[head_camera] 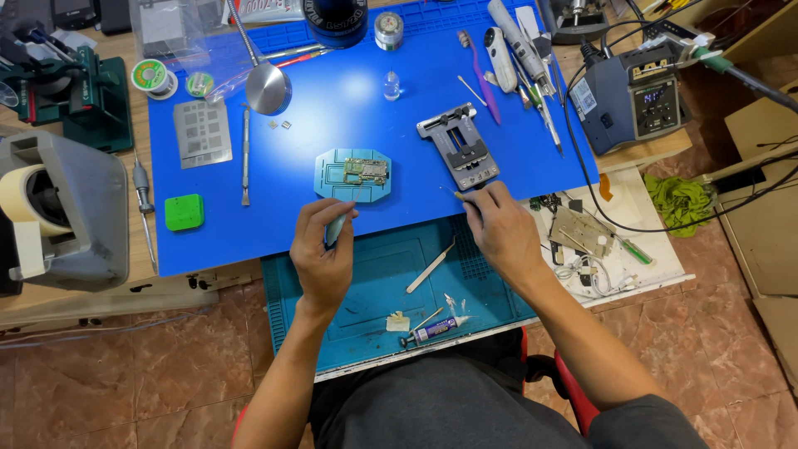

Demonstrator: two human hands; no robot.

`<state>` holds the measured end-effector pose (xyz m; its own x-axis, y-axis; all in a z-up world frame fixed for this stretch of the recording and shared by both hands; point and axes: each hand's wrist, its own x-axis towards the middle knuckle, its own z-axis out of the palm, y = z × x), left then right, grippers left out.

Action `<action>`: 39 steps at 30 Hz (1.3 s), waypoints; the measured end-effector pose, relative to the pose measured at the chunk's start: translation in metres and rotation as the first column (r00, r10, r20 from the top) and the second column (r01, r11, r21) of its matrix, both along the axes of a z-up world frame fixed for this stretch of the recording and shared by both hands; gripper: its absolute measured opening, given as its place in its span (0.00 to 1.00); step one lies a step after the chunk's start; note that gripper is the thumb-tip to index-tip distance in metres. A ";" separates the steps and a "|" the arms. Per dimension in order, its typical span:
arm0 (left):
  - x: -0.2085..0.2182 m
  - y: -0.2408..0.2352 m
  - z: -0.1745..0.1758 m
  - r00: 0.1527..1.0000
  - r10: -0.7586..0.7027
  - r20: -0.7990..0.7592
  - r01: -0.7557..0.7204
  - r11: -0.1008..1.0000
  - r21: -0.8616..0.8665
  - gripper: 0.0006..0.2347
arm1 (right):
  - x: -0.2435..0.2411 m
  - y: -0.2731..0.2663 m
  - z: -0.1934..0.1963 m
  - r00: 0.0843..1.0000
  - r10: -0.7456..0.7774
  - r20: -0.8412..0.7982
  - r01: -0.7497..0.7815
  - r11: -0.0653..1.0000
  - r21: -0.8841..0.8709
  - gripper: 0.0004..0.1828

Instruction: The person works on a small circuit board placed on a blue mat, using a soldering iron to apply heat to specific components. They then use a syringe to apply a liquid substance to the board and manipulate small parts with their fingers.

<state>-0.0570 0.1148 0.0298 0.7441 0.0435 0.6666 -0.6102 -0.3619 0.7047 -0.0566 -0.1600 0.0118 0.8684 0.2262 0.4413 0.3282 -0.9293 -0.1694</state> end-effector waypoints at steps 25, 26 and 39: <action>-0.018 0.006 0.011 0.998 0.059 0.024 -0.060 0.998 0.031 0.08 | -0.015 0.006 -0.013 0.897 0.431 -0.098 -0.421 0.900 0.109 0.05; -0.019 0.006 0.010 0.998 0.055 0.026 -0.056 0.998 0.029 0.08 | -0.014 0.002 -0.020 0.907 0.411 -0.092 -0.408 0.912 0.051 0.05; -0.026 0.003 0.009 0.999 0.023 0.026 -0.024 0.999 0.033 0.10 | -0.007 -0.036 -0.075 0.933 0.342 -0.112 -0.348 0.937 -0.034 0.04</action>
